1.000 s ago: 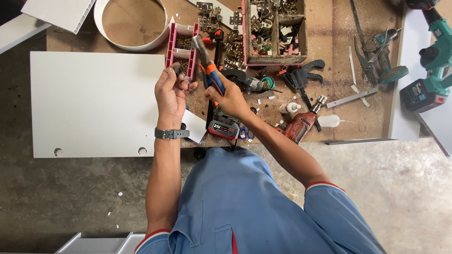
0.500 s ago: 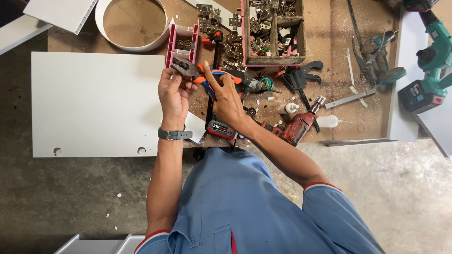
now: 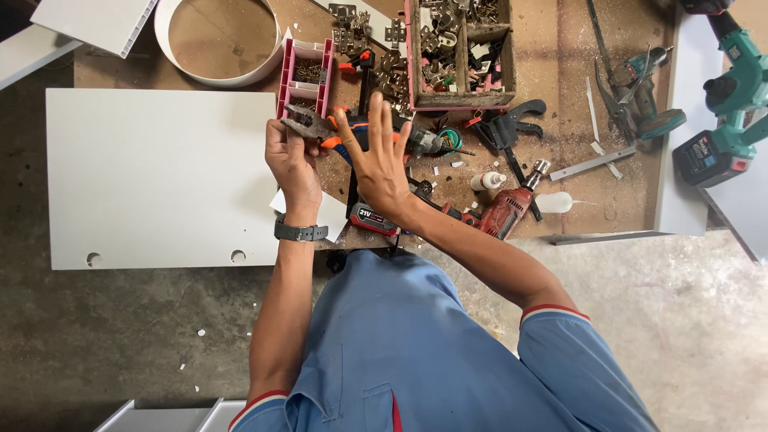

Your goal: Drilling holes and assembling hardware on a white furniture panel using a drill and hand tools.

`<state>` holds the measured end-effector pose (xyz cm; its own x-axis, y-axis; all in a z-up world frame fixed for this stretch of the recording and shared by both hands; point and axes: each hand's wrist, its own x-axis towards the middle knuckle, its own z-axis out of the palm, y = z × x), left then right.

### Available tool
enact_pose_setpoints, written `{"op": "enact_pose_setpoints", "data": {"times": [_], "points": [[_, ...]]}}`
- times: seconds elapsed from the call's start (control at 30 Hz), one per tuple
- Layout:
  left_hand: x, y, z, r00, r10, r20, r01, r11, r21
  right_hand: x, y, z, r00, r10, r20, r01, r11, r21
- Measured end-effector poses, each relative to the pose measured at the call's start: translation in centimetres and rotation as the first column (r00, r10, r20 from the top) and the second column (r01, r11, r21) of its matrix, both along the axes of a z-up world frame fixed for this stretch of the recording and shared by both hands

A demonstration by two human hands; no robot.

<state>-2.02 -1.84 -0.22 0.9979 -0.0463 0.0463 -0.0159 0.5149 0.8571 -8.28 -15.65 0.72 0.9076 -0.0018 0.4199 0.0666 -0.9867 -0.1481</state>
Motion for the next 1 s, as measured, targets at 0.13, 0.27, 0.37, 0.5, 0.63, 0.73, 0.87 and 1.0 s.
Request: {"op": "enact_pose_setpoints", "data": {"times": [0.13,0.27,0.37,0.5,0.63,0.73,0.87,1.0], "points": [[-0.3,0.4,-0.2,0.999,0.044,0.012,-0.044,0.999,0.018,-0.2,0.2,-1.0,0.980,0.127,-0.152,-0.102,0.982,0.159],[-0.3,0.4,1.2,0.999,0.054,0.007,-0.054,0.998,0.018,0.2,0.2,-1.0,0.983,0.114,-0.145,-0.105,0.992,0.068],[-0.2,0.8,-0.2,0.996,0.076,0.034,-0.077,0.997,0.008,0.4,0.0,-0.4,0.966,0.149,-0.210,-0.134,0.988,0.082],[-0.4,0.9,-0.3,0.994,0.100,0.044,-0.102,0.994,0.030,0.3,-0.3,0.1,0.979,0.139,-0.150,-0.140,0.990,0.006],[-0.3,0.9,0.2,0.997,0.073,0.035,-0.073,0.997,0.017,0.4,-0.8,-0.5,0.963,0.219,-0.158,-0.209,0.975,0.074],[0.1,1.1,0.1,1.000,0.003,-0.003,-0.003,0.999,-0.053,0.7,-0.8,0.0,0.959,0.228,-0.167,-0.199,0.964,0.175],[0.1,1.5,1.9,0.990,-0.118,-0.076,0.102,0.976,-0.190,1.9,-1.2,0.4,0.880,0.330,-0.341,0.001,0.718,0.696],[0.7,3.3,-0.1,0.971,-0.173,-0.166,0.127,0.958,-0.256,2.1,-2.4,-0.9,0.854,0.416,-0.312,0.131,0.409,0.903]]}}
